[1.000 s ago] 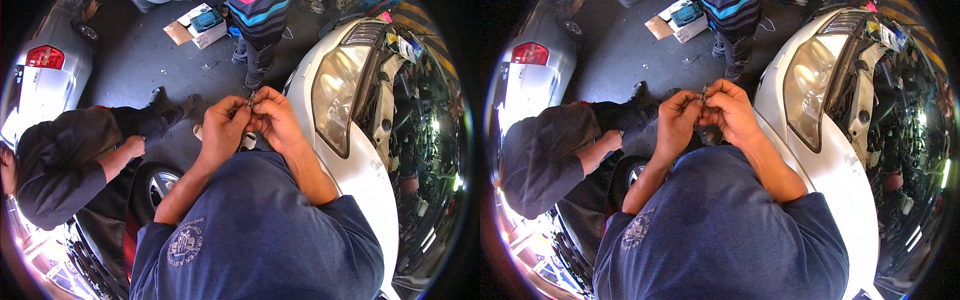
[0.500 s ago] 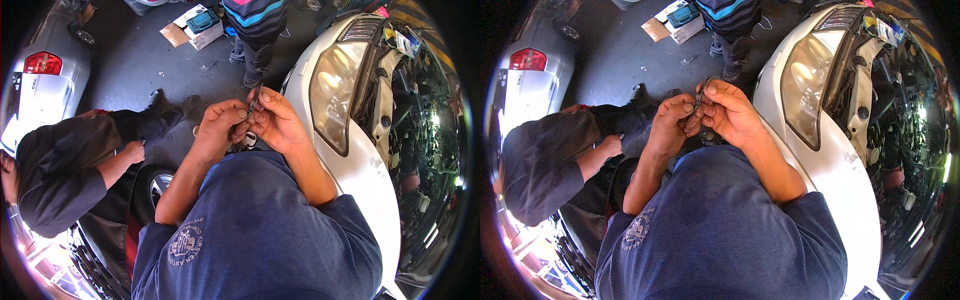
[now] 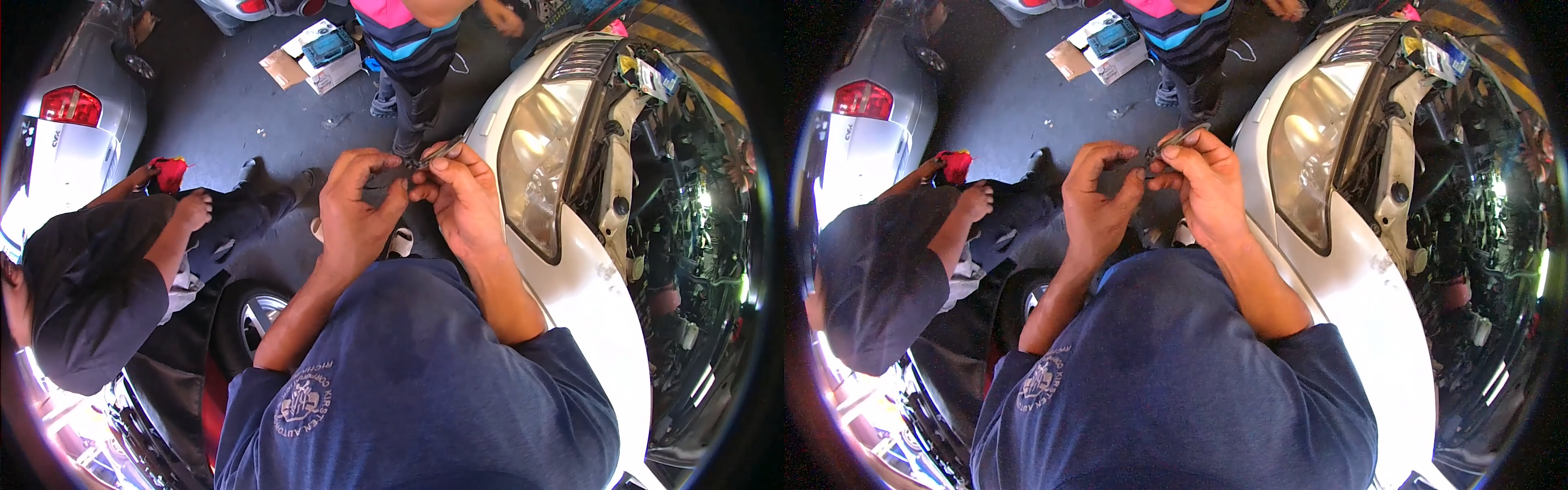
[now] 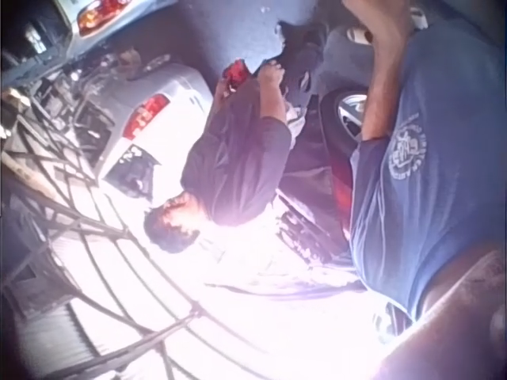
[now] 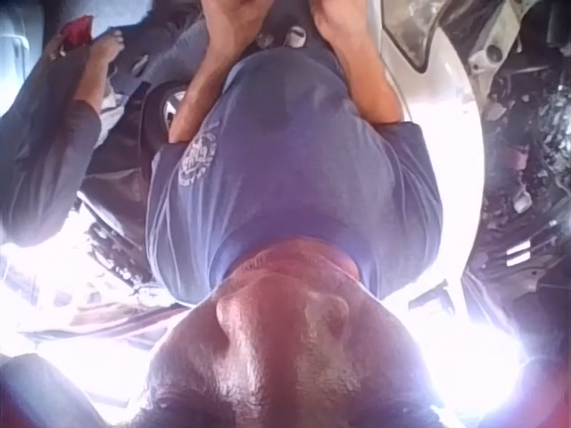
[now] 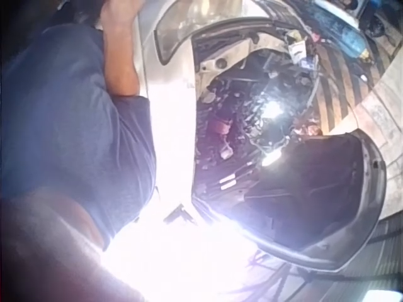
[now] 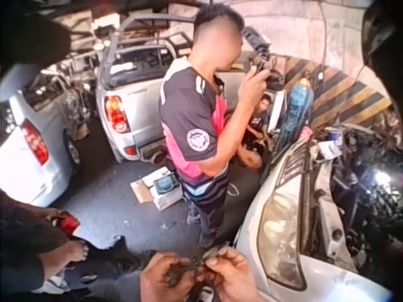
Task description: Repairing or splicing wires within the engine bay and near the front of a vehicle with a colleague.
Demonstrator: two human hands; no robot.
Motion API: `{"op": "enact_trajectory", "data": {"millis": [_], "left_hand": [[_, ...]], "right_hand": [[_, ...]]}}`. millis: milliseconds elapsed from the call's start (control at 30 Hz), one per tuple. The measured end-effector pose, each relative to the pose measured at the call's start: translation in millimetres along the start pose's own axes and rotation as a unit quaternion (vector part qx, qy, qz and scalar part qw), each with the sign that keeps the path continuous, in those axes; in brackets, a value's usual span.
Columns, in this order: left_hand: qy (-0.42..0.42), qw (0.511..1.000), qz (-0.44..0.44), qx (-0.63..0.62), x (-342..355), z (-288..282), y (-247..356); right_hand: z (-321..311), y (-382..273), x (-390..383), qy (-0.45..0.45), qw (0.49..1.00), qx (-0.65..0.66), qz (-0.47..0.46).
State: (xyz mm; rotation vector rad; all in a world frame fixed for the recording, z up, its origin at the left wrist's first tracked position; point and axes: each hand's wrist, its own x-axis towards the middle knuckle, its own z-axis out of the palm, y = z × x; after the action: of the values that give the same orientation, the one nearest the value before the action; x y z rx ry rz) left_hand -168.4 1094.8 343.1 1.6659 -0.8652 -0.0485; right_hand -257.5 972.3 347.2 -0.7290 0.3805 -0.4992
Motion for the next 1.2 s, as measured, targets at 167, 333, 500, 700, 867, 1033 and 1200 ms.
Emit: {"op": "enact_trajectory", "data": {"millis": [167,333,500,700,867,1033,1200], "left_hand": [[-0.021,1.000,0.002,-0.013,5.9,6.9,-5.6],[-0.071,0.997,-0.012,0.016,10.7,3.7,-5.5],[-0.085,0.995,-0.050,-0.030,17.1,6.6,3.1],[-0.153,0.931,-0.194,-0.268,20.4,8.5,0.1],[-0.166,0.890,-0.292,-0.308,34.0,2.5,10.1],[-0.264,0.920,-0.215,-0.196,41.2,-3.0,23.4],[-0.233,0.944,-0.155,-0.177,39.9,-3.6,21.6]], "right_hand": [[-10.3,-3.8,1.0,-0.003,0.999,0.025,0.045],[-15.1,-6.9,2.7,-0.024,0.993,0.065,0.092],[-17.4,-16.0,3.8,-0.030,0.987,0.052,0.148],[-34.2,-17.9,-0.7,-0.094,0.986,-0.118,0.075],[-31.4,-42.9,-13.7,-0.102,0.925,-0.365,0.028],[-13.3,-69.2,-15.8,-0.057,0.801,-0.534,-0.264],[-7.0,-53.7,-17.5,-0.106,0.884,-0.447,-0.090]]}}
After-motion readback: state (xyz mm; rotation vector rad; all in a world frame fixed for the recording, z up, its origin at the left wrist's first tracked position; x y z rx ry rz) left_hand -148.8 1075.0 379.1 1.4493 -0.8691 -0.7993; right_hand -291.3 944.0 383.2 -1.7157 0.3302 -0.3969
